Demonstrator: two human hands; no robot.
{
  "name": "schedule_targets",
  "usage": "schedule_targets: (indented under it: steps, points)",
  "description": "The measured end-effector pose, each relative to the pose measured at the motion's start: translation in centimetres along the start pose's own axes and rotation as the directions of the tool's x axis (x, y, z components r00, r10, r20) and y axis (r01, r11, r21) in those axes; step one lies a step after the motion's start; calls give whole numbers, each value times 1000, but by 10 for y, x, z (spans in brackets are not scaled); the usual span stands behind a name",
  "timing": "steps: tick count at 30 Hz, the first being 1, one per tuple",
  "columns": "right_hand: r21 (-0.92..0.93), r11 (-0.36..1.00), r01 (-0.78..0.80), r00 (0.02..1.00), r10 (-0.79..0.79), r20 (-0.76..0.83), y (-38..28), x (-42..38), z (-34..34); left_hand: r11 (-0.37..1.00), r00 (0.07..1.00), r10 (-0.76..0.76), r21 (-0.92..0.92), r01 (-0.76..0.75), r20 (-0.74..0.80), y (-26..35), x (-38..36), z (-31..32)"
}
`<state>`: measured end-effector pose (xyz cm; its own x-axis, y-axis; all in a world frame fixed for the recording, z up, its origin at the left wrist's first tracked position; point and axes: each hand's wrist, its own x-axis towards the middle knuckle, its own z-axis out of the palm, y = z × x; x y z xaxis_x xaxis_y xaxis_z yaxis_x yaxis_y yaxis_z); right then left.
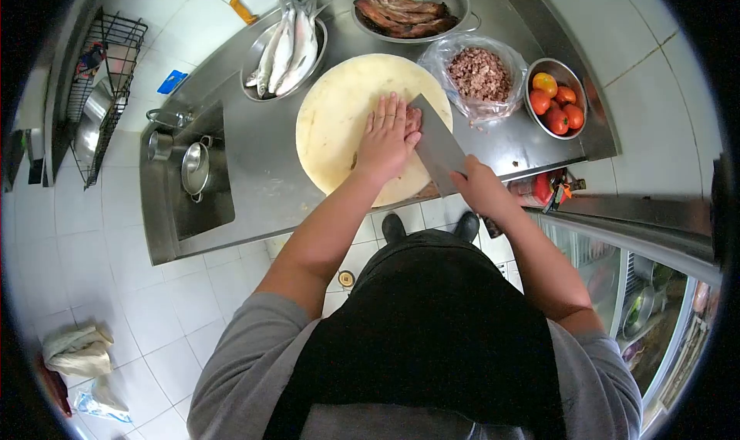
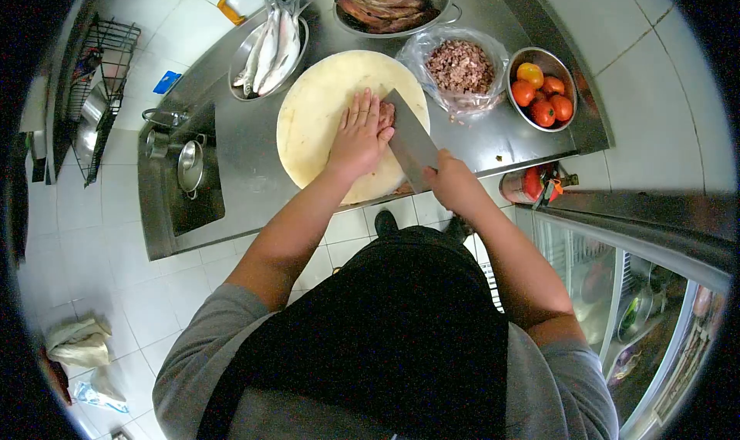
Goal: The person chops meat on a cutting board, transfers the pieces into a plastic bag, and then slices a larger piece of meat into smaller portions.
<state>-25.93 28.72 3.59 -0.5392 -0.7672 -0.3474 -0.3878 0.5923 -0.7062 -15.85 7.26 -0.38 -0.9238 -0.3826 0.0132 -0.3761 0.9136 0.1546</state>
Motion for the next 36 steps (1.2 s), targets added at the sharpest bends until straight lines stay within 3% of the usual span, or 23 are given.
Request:
schedule_targets:
  steps: [5,8,10,13,16,18,20,22,25,36]
  points:
    - [29,998,-49,994,46,97,6,-25,-13,1000,1000,-3,10,3,-8,0,0,0]
    - [78,995,56,987,-67,149,15,-41,-19,1000,1000,-12,-8,12,-17,0,-1,-1]
    - [130,982,-141,929,86,360,0,-55,-41,999,1000,-16,-41,15,-8,1,-1,-4]
    - [74,986,-150,902,106,419,5,-71,-56,999,1000,-15,-36,15,2,0,0,-4]
    - [186,970,-156,958,103,267,17,-76,-61,997,999,-39,-68,42,35,2,2,-9]
    - [178,967,-182,968,145,204,18,-72,-63,994,1000,4,-109,-3,8,6,6,-19]
    - [49,996,-81,997,81,-9,25,-60,-54,988,999,39,-147,-41,-19,7,9,-16]
    - [64,991,-118,993,118,1,19,-48,-49,994,999,50,-98,-49,5,7,16,-3]
    - [136,991,-21,998,28,-52,16,-38,-38,999,999,25,-25,-26,-32,11,15,5]
    - [57,998,-22,997,27,-78,9,5,-18,999,999,37,-31,-38,-30,11,12,0]
